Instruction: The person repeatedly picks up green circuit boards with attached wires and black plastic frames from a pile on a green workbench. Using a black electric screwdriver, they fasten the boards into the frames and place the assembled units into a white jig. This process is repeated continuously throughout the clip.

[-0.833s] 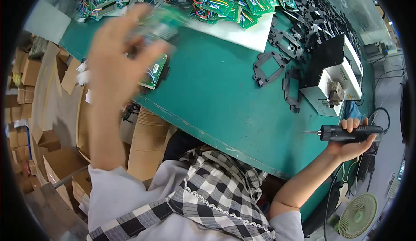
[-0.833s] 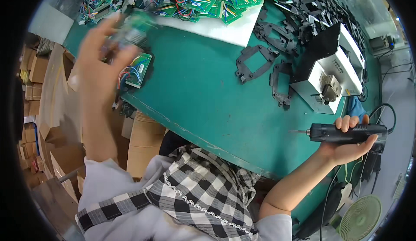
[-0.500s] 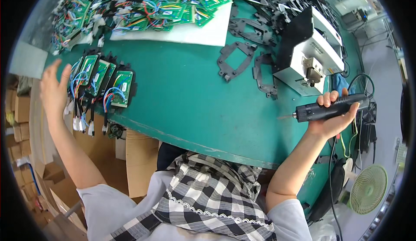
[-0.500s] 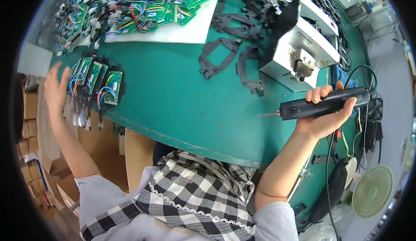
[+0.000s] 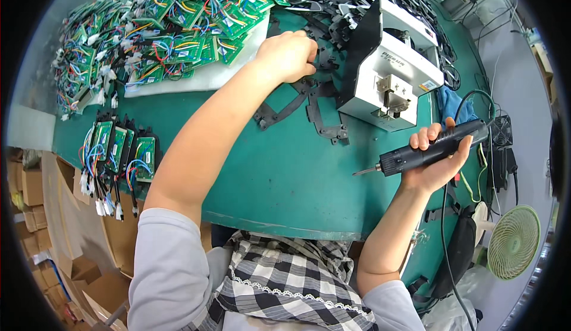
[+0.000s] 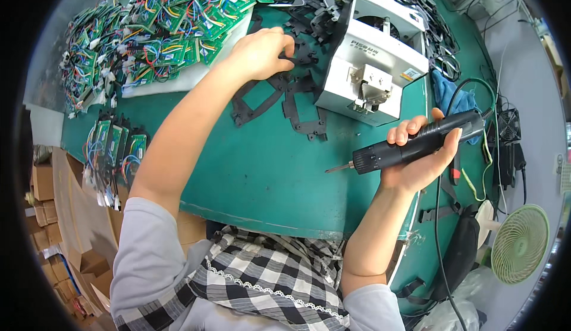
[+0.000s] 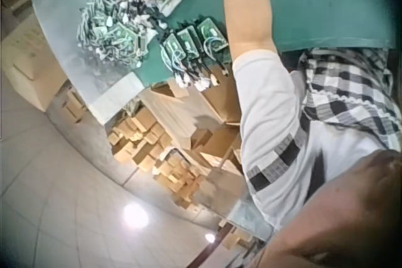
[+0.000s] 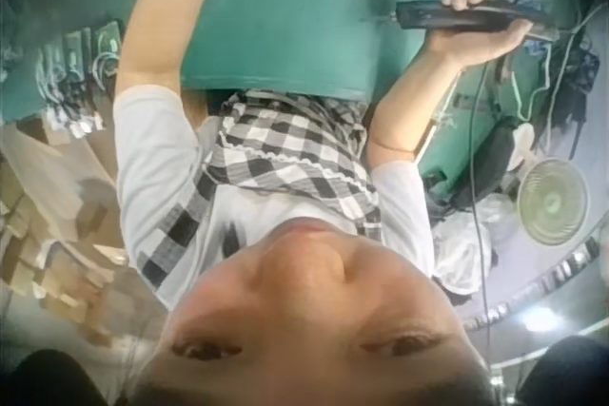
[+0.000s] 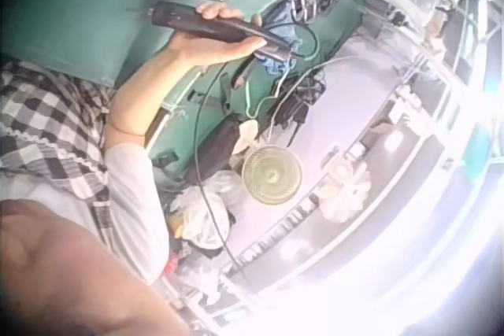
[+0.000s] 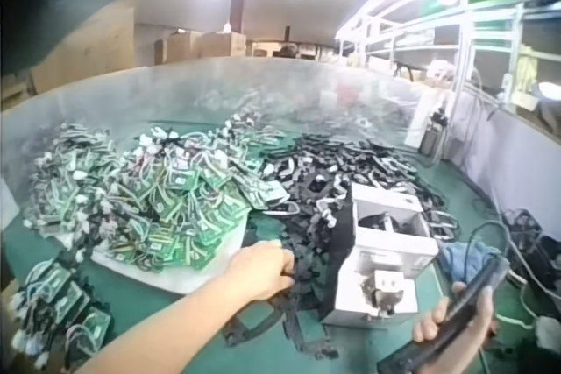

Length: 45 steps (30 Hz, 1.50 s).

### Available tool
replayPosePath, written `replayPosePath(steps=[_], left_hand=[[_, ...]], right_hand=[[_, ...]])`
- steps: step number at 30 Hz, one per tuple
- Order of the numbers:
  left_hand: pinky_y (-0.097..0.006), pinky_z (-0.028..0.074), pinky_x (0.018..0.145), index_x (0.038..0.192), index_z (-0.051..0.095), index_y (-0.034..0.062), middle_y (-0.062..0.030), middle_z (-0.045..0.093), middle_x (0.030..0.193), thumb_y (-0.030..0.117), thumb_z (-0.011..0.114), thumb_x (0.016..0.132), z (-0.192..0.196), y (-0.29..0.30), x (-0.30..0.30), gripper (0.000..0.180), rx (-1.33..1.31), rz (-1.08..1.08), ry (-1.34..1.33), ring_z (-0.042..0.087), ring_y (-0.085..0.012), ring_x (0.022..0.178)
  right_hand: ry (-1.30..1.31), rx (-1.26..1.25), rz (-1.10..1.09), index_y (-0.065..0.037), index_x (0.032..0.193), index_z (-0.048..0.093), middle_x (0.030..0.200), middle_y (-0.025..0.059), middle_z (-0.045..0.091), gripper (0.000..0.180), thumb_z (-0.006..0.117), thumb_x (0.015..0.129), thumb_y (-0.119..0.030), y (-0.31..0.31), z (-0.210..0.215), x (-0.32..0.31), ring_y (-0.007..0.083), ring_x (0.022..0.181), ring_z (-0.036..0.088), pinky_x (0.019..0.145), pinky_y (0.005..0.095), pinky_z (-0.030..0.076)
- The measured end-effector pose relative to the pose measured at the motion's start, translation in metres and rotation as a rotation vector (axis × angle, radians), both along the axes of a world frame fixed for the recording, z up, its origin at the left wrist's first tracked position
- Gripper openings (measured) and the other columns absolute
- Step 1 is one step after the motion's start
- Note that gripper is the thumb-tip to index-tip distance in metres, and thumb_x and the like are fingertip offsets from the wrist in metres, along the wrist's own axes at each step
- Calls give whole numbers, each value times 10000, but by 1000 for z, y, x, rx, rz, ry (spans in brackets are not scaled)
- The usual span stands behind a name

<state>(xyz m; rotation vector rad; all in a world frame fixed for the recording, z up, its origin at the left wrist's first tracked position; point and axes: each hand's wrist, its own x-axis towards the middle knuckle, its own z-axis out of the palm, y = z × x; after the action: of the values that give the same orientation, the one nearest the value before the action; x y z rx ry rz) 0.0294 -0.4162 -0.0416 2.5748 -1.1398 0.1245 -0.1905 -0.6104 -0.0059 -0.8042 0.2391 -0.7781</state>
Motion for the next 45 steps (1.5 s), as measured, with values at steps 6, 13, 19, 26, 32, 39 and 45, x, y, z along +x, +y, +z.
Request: replayPosePath(steps=[6, 13, 19, 26, 32, 39, 45], left_hand=[[-387, 496, 795, 1030, 668, 119, -85, 650, 983, 304, 688, 800, 16, -31, 41, 297, -19, 105, 19, 623, -253, 965], [-363, 440, 857, 916, 662, 130, -17, 638, 869, 223, 615, 857, -9, -37, 84, 120, -12, 202, -633, 612, -204, 917], [-307, 485, 652, 1047, 666, 71, -52, 670, 887, 230, 562, 957, 27, 5, 22, 211, -811, 82, -360, 645, -173, 778], [-249, 454, 642, 1107, 640, 0, -42, 636, 821, 187, 599, 929, 21, 59, -79, 261, -668, -274, 1071, 567, -104, 721], [-300, 514, 673, 1007, 716, 116, -82, 701, 854, 294, 716, 821, 30, 59, -89, 258, -528, -273, 595, 678, -164, 773], [-453, 315, 1106, 1343, 485, 229, -5, 415, 1453, -76, 630, 713, 51, 118, 73, 715, 463, 58, -525, 405, -231, 1327], [-374, 368, 1064, 1310, 491, 146, -62, 571, 1254, 79, 672, 791, 83, 121, 67, 553, -191, -45, -244, 550, -226, 1165]], right_hand=[[-42, 45, 20, -54, 1130, 530, 694, 86, 517, 508, 451, 944, -520, -4, 6, -5, 177, 508, 468, 481, 313, 398], [-10, 49, 8, -54, 1130, 528, 689, 85, 507, 514, 438, 947, -527, -3, 3, 2, 180, 504, 466, 481, 314, 394], [-119, 70, 111, -45, 1147, 538, 725, 90, 516, 529, 435, 952, -525, -15, 4, -10, 174, 540, 467, 499, 313, 397], [-286, 57, 244, -34, 1170, 532, 754, 98, 519, 527, 453, 953, -507, -27, -2, -10, 177, 569, 477, 534, 314, 415], [-249, 46, 216, -36, 1163, 543, 761, 101, 525, 527, 459, 948, -510, -23, -3, -9, 178, 568, 487, 538, 319, 422], [-195, 85, 193, -47, 1158, 548, 744, 101, 527, 534, 452, 944, -527, -13, -5, -1, 194, 557, 474, 526, 323, 412], [-168, 60, 140, -51, 1135, 545, 726, 98, 523, 529, 456, 939, -534, -19, -3, -7, 190, 554, 475, 510, 323, 404]])
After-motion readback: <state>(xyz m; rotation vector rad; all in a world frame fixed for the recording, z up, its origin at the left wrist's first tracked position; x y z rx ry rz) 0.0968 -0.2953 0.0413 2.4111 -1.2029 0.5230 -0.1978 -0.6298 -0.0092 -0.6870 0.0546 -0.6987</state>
